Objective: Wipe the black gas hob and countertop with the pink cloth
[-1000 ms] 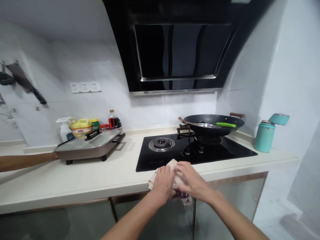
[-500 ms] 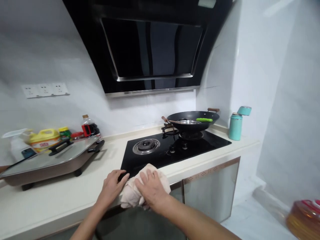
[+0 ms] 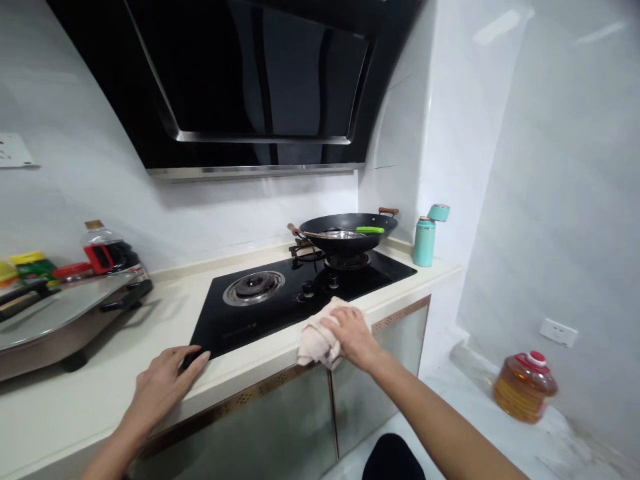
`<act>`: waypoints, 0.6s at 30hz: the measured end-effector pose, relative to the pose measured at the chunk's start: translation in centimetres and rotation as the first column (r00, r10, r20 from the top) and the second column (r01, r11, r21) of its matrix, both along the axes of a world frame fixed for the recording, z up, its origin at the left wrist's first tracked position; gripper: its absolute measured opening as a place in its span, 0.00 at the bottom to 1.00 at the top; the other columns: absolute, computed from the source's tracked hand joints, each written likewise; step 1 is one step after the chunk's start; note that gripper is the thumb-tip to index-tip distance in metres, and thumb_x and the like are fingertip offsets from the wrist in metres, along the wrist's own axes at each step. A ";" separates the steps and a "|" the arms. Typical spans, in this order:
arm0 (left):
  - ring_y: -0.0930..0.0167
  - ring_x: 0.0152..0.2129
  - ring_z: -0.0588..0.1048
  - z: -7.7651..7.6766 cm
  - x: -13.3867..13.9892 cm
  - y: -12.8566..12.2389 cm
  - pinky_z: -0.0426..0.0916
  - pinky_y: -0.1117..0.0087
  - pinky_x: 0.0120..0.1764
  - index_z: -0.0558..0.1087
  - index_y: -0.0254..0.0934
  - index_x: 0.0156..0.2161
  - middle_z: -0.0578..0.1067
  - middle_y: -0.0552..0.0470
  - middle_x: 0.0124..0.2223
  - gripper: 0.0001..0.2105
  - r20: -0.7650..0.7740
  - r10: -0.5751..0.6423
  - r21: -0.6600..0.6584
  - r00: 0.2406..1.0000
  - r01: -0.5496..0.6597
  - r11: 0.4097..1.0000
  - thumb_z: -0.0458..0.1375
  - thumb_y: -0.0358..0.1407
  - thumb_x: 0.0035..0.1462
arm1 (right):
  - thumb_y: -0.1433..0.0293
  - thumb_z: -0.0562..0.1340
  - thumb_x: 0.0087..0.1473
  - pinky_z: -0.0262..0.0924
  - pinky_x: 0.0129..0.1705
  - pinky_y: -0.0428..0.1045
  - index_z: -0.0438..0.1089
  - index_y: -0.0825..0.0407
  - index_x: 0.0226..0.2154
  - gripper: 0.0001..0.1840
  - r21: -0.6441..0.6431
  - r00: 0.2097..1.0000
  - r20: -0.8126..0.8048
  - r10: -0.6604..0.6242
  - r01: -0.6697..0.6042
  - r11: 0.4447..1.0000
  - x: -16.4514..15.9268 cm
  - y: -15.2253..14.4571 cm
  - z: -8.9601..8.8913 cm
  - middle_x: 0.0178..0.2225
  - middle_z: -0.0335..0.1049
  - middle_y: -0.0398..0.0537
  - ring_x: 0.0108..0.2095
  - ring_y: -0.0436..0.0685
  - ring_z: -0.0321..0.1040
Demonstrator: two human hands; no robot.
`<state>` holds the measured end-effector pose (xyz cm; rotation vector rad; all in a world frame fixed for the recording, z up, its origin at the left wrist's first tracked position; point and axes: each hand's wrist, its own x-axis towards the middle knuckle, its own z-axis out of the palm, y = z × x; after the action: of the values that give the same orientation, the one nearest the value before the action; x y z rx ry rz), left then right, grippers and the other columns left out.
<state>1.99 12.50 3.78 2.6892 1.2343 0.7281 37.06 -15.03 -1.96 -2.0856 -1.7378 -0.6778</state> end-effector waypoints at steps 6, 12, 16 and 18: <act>0.55 0.53 0.74 0.4 0.1 -0.3 0.65 0.54 0.56 0.76 0.40 0.52 0.76 0.42 0.57 0.32 -0.079 0.032 -0.035 0.996 -0.035 0.999 0.48 0.61 0.57 | 0.57 0.73 0.45 0.37 0.68 0.65 0.64 0.46 0.65 0.45 -0.064 0.962 -0.108 -0.252 0.246 0.967 10.9 -6.2 -0.3 0.65 0.58 0.61 0.64 0.71 0.51; 0.55 0.55 0.72 0.2 0.4 0.5 0.65 0.56 0.57 0.77 0.41 0.51 0.76 0.44 0.57 0.30 -0.072 0.066 -0.045 0.995 -0.070 0.997 0.48 0.61 0.58 | 0.63 0.71 0.46 0.34 0.69 0.70 0.56 0.45 0.68 0.48 -0.172 0.806 -0.136 -0.577 0.554 0.815 19.0 -11.5 0.5 0.70 0.51 0.59 0.70 0.70 0.43; 0.55 0.57 0.70 0.1 0.7 0.6 0.64 0.54 0.57 0.77 0.43 0.52 0.77 0.45 0.56 0.28 -0.087 0.077 -0.052 0.993 -0.081 0.995 0.48 0.60 0.61 | 0.69 0.71 0.44 0.39 0.67 0.70 0.55 0.47 0.67 0.50 -0.209 0.769 -0.128 -0.626 0.597 0.775 19.1 -11.8 1.4 0.69 0.51 0.61 0.70 0.72 0.42; 0.53 0.57 0.69 0.2 1.0 0.4 0.63 0.51 0.58 0.77 0.44 0.52 0.77 0.46 0.55 0.28 -0.107 0.091 -0.034 0.990 -0.095 0.995 0.49 0.59 0.61 | 0.69 0.70 0.45 0.39 0.67 0.70 0.55 0.47 0.67 0.48 -0.205 0.789 -0.113 -0.604 0.576 0.791 17.3 -10.7 1.6 0.68 0.53 0.62 0.70 0.74 0.43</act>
<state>2.98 12.89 4.03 2.6851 1.3911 0.5718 54.37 -25.68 -0.39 -2.7449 -1.0493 -0.4962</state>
